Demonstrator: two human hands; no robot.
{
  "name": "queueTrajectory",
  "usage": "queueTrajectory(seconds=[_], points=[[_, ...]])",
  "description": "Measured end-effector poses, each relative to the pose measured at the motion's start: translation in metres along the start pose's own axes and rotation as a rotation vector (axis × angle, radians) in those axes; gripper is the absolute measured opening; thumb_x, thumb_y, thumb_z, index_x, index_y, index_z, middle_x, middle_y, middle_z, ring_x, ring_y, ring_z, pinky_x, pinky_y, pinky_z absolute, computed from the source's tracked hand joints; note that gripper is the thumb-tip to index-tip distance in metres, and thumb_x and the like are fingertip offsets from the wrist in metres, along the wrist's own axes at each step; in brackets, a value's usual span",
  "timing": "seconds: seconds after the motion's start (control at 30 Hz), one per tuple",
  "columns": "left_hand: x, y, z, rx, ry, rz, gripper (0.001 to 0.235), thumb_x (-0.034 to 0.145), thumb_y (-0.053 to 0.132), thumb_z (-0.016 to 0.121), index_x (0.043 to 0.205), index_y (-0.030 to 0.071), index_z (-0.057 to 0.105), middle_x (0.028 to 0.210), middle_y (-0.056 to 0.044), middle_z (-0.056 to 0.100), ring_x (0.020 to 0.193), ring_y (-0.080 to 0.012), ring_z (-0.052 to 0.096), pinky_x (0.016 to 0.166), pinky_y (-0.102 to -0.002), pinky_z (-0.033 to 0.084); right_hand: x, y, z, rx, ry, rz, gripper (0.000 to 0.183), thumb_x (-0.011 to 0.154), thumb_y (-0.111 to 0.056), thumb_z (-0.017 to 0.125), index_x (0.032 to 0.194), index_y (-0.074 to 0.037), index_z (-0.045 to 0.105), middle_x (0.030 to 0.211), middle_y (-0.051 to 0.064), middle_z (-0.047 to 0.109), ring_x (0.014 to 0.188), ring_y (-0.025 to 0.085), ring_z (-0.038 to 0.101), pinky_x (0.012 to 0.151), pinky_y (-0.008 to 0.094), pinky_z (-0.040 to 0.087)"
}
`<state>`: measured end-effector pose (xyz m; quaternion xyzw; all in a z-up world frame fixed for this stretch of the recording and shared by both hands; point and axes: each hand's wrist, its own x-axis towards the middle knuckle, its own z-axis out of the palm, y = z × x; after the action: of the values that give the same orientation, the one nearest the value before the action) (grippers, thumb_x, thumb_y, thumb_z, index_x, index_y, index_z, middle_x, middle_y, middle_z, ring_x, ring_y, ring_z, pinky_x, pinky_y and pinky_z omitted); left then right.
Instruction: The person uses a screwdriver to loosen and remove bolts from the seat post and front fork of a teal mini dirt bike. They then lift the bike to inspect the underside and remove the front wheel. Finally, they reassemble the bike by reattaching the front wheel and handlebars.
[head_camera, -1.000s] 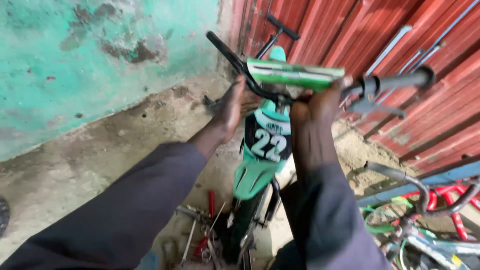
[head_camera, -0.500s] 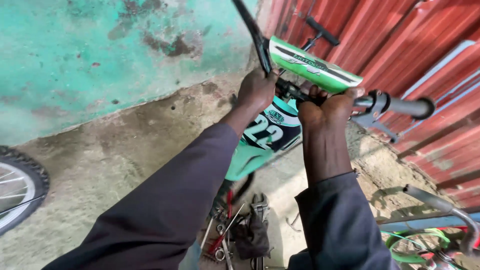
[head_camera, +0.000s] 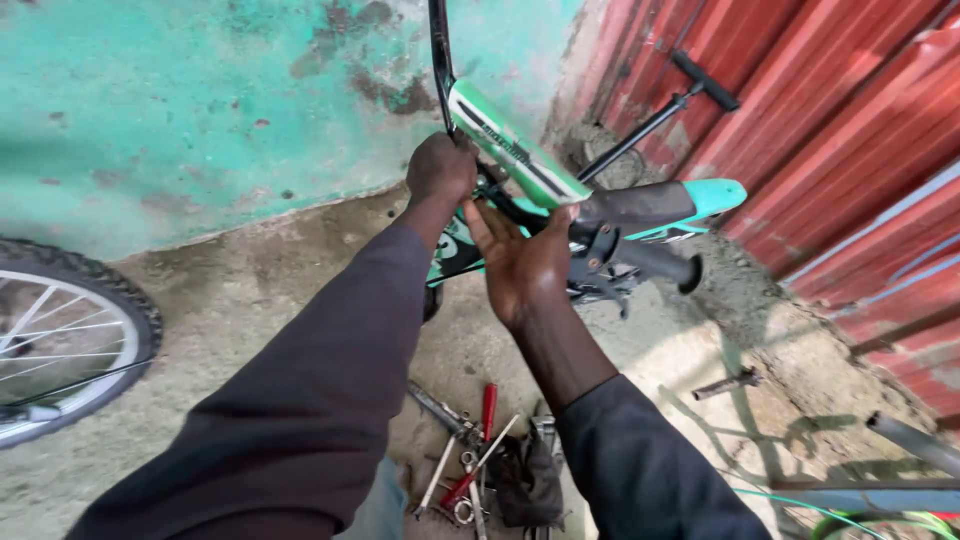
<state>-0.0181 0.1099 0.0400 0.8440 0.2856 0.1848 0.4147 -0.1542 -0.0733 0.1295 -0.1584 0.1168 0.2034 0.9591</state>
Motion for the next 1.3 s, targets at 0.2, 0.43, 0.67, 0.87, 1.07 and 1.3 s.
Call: queueTrajectory(seconds=[0.2, 0.43, 0.67, 0.87, 1.07, 1.3], points=[[0.023, 0.001, -0.017, 0.039, 0.034, 0.065, 0.051, 0.099, 0.039, 0.037, 0.092, 0.006, 0.077, 0.096, -0.019, 0.075, 0.106, -0.0419, 0.072, 0.088, -0.055, 0.058, 0.004, -0.026, -0.017, -0.643, -0.269, 0.167, 0.074, 0.109, -0.049, 0.03, 0.144, 0.016, 0.036, 0.138, 0.036, 0.059, 0.121, 0.04, 0.067, 0.096, 0.043, 0.061], [0.08, -0.052, 0.028, 0.273, 0.123, 0.639, 0.033, 0.102, 0.028, 0.048, 0.097, 0.002, 0.068, 0.094, -0.021, 0.069, 0.08, -0.0446, 0.064, 0.071, -0.054, 0.05, -0.089, -0.087, 0.046, -1.817, -1.13, -0.548, 0.02, 0.093, -0.021, 0.066, 0.108, -0.008, 0.072, 0.094, 0.007, 0.082, 0.069, 0.014, 0.078, 0.06, 0.027, 0.065], [0.022, -0.002, 0.0, -0.022, -0.483, 0.379, 0.042, 0.101, 0.032, 0.048, 0.102, -0.003, 0.071, 0.091, -0.015, 0.071, 0.075, -0.0279, 0.06, 0.07, -0.042, 0.049, -0.055, -0.105, 0.016, -2.61, -0.516, 0.069, 0.121, 0.073, -0.083, 0.046, 0.163, -0.011, 0.009, 0.167, 0.017, 0.02, 0.148, 0.037, 0.037, 0.119, 0.054, 0.034], [0.014, 0.004, -0.01, 0.027, -0.488, 0.363, 0.043, 0.105, 0.033, 0.049, 0.1, -0.005, 0.07, 0.089, -0.013, 0.071, 0.07, -0.0249, 0.057, 0.068, -0.043, 0.046, -0.061, -0.041, -0.009, -1.3, -0.377, 0.194, 0.059, 0.096, -0.017, 0.058, 0.15, -0.003, 0.039, 0.114, 0.02, 0.063, 0.074, 0.026, 0.069, 0.064, 0.038, 0.064], [-0.01, 0.022, -0.046, 0.27, -0.177, 0.386, 0.026, 0.095, 0.032, 0.065, 0.113, 0.019, 0.079, 0.111, -0.004, 0.076, 0.095, -0.03, 0.071, 0.083, -0.047, 0.055, -0.06, -0.017, -0.001, -1.416, -0.392, 0.18, 0.041, 0.102, -0.027, 0.052, 0.133, -0.001, 0.051, 0.082, 0.019, 0.07, 0.053, 0.023, 0.059, 0.048, 0.035, 0.048], [-0.03, 0.011, -0.099, -0.129, 0.268, 0.574, 0.012, 0.088, 0.013, 0.06, 0.085, 0.008, 0.069, 0.085, -0.007, 0.078, 0.073, -0.0317, 0.07, 0.069, -0.043, 0.055, -0.017, 0.001, 0.03, -1.367, -0.355, 0.168, 0.027, 0.103, -0.019, 0.056, 0.12, 0.002, 0.057, 0.085, 0.018, 0.067, 0.055, 0.021, 0.058, 0.045, 0.034, 0.045]])
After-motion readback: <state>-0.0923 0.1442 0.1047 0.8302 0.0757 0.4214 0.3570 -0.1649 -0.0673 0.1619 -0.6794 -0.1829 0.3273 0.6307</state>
